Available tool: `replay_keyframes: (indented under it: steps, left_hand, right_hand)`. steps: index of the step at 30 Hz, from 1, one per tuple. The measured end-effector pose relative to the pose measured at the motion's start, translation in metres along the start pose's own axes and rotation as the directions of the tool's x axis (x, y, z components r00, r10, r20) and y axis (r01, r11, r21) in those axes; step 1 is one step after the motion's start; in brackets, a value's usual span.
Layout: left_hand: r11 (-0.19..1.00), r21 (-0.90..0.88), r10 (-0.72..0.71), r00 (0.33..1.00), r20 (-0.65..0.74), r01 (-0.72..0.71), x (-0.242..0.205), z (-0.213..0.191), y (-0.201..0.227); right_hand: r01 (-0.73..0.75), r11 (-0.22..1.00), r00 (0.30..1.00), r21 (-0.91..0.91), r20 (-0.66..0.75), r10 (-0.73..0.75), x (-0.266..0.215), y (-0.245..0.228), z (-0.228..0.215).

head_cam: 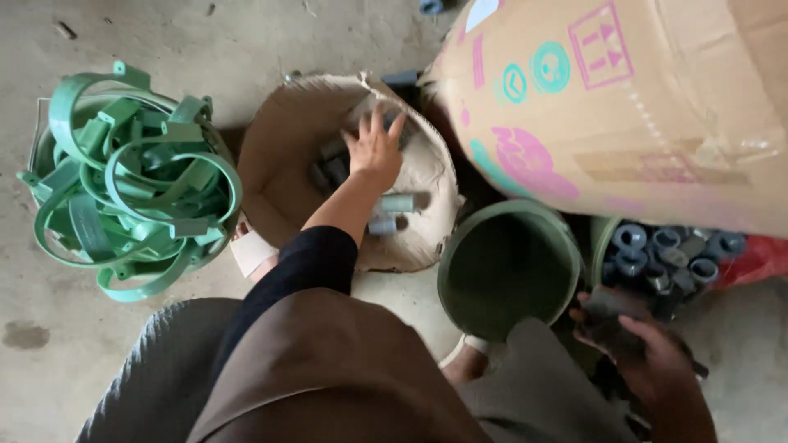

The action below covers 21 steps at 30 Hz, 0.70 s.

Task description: The person sits on the floor and repeatedly picks up small gray pipe fittings from a cardboard box. They wipe each fitting with a dark cloth and place it into a green bucket. The person handles the fittings one at a time, turning them over to clean different sides.

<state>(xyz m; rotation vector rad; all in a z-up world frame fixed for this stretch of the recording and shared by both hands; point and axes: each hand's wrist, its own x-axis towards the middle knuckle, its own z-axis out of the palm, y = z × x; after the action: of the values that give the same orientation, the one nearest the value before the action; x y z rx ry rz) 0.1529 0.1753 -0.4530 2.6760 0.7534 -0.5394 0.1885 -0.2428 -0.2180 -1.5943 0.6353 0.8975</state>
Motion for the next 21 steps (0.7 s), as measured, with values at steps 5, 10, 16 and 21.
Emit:
replay_keyframes:
  steps: [5, 10, 16, 21]
  left_hand:
    - [0.989, 0.139, -0.053, 0.998, 0.021, 0.049, 0.015, 0.073, -0.008]
    - [0.982, 0.185, -0.061, 0.996, 0.073, 0.046, -0.055, 0.038, 0.017]
    - [0.867, -0.468, -0.326, 0.904, -0.276, 0.170, -0.104, 0.107, 0.065]
    - [0.163, -0.987, -0.539, 0.838, -0.087, 0.003, -0.169, -0.022, 0.129]
  right_hand:
    - [-0.001, 1.000, 0.999, -0.026, -0.053, 0.000, -0.008, -0.008, 0.012]
    - [0.046, 0.988, 0.999, -0.146, -0.016, -0.049, -0.002, -0.006, 0.010]
    - [0.101, 0.993, 0.982, -0.054, 0.166, -0.091, 0.000, -0.003, -0.022]
    - [0.158, 0.981, 0.969, -0.111, 0.208, -0.133, -0.025, -0.035, -0.016]
